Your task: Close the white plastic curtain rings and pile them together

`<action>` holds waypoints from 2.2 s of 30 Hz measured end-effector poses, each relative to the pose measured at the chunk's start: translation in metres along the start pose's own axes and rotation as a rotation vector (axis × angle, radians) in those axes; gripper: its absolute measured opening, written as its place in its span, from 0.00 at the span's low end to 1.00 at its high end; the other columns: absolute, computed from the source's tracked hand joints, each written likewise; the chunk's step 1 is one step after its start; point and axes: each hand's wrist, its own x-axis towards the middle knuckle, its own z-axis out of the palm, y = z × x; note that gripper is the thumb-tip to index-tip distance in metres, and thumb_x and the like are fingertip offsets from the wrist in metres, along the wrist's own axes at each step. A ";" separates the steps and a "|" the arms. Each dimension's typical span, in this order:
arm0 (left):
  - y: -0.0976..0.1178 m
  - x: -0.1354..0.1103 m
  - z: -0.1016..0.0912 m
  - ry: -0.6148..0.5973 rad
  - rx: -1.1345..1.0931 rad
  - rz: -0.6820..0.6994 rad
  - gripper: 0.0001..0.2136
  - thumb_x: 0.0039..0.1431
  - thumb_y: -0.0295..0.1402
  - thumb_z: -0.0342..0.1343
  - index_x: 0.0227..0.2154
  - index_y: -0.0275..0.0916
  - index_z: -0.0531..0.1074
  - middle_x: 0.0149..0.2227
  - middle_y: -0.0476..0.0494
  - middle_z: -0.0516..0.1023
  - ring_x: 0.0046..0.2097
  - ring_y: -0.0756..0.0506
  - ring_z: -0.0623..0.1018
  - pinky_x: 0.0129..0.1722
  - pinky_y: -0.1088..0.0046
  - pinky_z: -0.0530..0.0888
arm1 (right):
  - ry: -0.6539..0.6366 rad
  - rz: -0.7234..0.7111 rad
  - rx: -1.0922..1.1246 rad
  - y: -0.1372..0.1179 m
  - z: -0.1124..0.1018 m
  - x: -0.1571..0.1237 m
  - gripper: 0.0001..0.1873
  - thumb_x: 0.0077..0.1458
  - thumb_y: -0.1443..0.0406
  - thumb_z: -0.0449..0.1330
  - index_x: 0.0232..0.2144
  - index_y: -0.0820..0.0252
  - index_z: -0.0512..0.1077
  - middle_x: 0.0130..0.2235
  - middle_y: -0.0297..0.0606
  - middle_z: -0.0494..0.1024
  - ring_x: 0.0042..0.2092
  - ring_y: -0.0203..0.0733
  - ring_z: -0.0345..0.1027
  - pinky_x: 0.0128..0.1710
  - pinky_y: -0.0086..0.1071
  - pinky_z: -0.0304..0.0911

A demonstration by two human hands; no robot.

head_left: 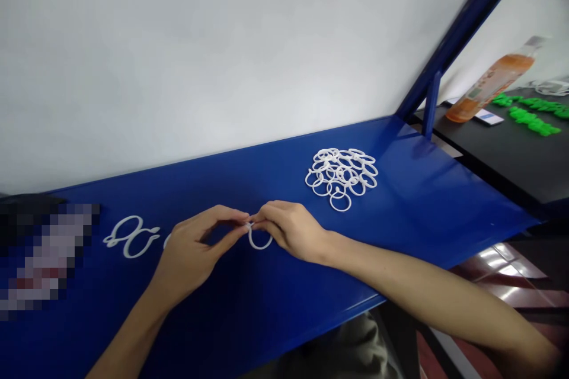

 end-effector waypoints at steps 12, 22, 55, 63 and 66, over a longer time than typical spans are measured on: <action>0.002 0.002 0.004 -0.013 0.038 0.149 0.06 0.64 0.39 0.58 0.36 0.46 0.79 0.37 0.50 0.83 0.39 0.48 0.81 0.41 0.73 0.77 | -0.067 -0.121 -0.212 0.004 -0.007 -0.001 0.11 0.70 0.68 0.50 0.39 0.63 0.72 0.35 0.40 0.77 0.36 0.38 0.69 0.36 0.29 0.63; -0.006 0.004 0.013 -0.014 -0.065 -0.003 0.09 0.62 0.42 0.59 0.36 0.44 0.77 0.36 0.49 0.81 0.38 0.47 0.80 0.41 0.71 0.77 | -0.015 -0.226 -0.435 -0.007 0.003 -0.004 0.15 0.71 0.64 0.49 0.33 0.62 0.70 0.29 0.36 0.76 0.29 0.35 0.66 0.32 0.30 0.57; -0.046 0.007 -0.035 -0.073 0.698 0.003 0.17 0.56 0.33 0.46 0.45 0.41 0.76 0.46 0.37 0.79 0.48 0.32 0.76 0.48 0.50 0.72 | 0.051 0.107 -0.724 0.049 -0.083 0.008 0.14 0.66 0.75 0.51 0.37 0.64 0.76 0.37 0.44 0.75 0.39 0.44 0.64 0.39 0.38 0.62; -0.067 0.001 -0.053 -0.141 0.861 -0.032 0.11 0.56 0.34 0.47 0.35 0.43 0.75 0.41 0.38 0.79 0.43 0.33 0.76 0.42 0.53 0.71 | -0.037 0.151 -0.763 0.070 -0.088 0.004 0.14 0.64 0.75 0.53 0.38 0.64 0.79 0.37 0.45 0.76 0.41 0.47 0.64 0.42 0.39 0.63; -0.066 0.001 -0.051 -0.163 0.850 -0.033 0.11 0.58 0.36 0.46 0.35 0.42 0.74 0.40 0.37 0.79 0.43 0.33 0.75 0.41 0.52 0.70 | -0.037 0.169 -0.800 0.069 -0.090 0.003 0.13 0.64 0.74 0.54 0.40 0.66 0.79 0.38 0.47 0.76 0.41 0.48 0.63 0.43 0.41 0.64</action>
